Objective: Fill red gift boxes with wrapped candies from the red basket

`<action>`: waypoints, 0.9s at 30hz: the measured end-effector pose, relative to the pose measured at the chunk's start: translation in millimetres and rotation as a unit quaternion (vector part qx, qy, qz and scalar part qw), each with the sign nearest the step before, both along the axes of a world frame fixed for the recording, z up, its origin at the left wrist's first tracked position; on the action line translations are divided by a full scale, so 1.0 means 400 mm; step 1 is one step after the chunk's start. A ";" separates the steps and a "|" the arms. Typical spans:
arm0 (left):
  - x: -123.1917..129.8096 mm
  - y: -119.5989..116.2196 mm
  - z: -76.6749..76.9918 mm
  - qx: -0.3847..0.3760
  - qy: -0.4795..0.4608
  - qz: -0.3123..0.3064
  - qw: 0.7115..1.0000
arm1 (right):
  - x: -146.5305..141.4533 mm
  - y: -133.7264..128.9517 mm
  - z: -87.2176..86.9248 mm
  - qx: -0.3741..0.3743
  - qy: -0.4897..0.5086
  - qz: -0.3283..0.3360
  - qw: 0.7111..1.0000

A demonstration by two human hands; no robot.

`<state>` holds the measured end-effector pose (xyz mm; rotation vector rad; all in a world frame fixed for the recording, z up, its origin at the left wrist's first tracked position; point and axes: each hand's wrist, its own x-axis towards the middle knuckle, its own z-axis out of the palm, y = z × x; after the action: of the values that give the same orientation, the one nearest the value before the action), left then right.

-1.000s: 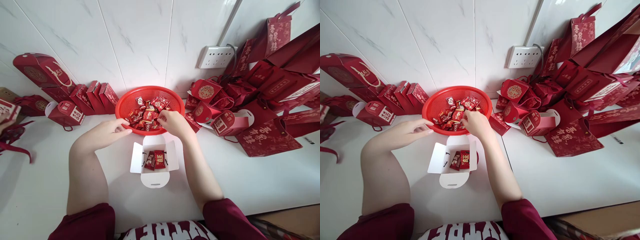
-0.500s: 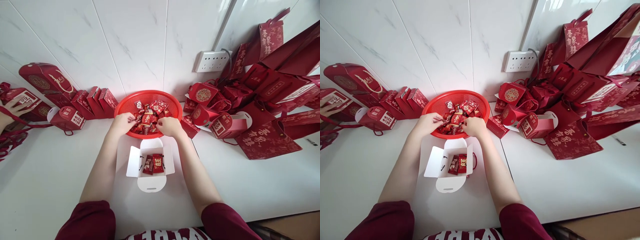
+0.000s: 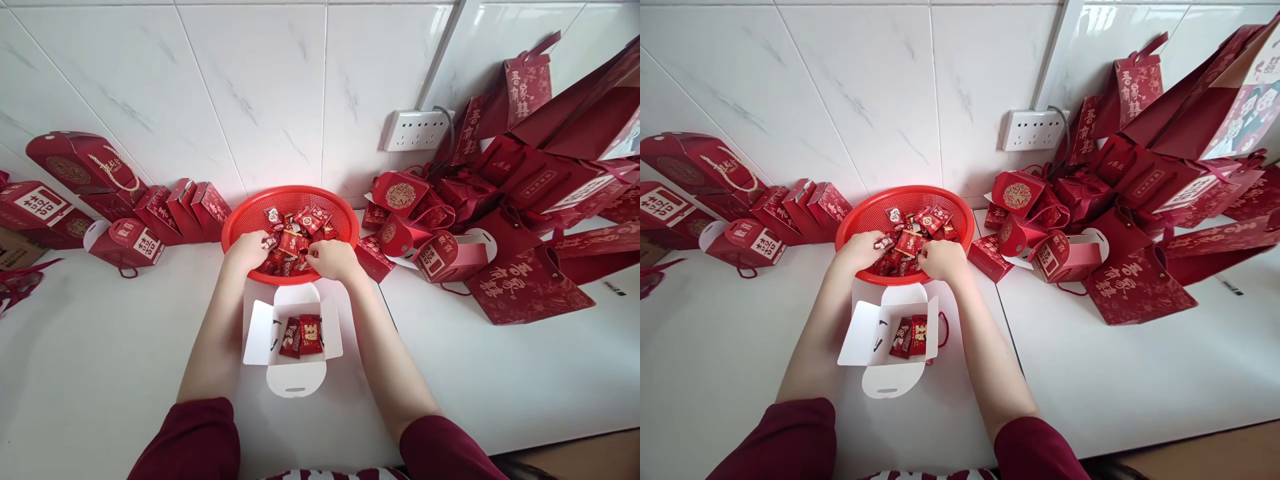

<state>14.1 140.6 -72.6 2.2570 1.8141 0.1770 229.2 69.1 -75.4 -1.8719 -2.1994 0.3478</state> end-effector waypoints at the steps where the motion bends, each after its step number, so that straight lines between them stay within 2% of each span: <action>1: -0.002 -0.002 0.000 0.003 -0.023 -0.004 1.000 | 0.000 0.000 0.000 0.000 0.001 -0.001 1.000; 7: -0.008 -0.021 0.008 -0.007 -0.115 -0.011 0.993 | -0.001 -0.003 0.001 -0.002 0.009 -0.004 1.000; 9: -0.010 -0.029 0.015 -0.012 -0.126 -0.034 0.991 | -0.001 -0.005 0.002 -0.004 0.009 -0.005 1.000; 13: -0.009 -0.029 0.018 -0.041 -0.052 -0.101 0.993 | -0.002 -0.007 0.004 -0.005 0.005 -0.006 1.000; 16: -0.004 -0.019 0.010 -0.056 0.030 -0.074 0.995 | -0.003 -0.006 0.005 -0.004 0.001 -0.006 1.000; 18: -0.001 -0.010 0.006 -0.079 0.055 -0.081 0.992 | -0.003 -0.005 0.004 -0.003 -0.001 -0.006 1.000; 22: 0.001 -0.001 0.004 -0.120 0.070 -0.135 0.981 | -0.001 -0.004 0.002 -0.006 -0.005 -0.006 1.000; 27: 0.004 0.001 -0.006 -0.120 0.072 -0.128 0.982 | 0.000 -0.003 0.000 -0.005 -0.004 -0.007 1.000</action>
<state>15.6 141.2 -74.9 2.3484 1.4928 -0.2435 229.2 68.0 -75.3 -1.8965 -2.1935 0.3497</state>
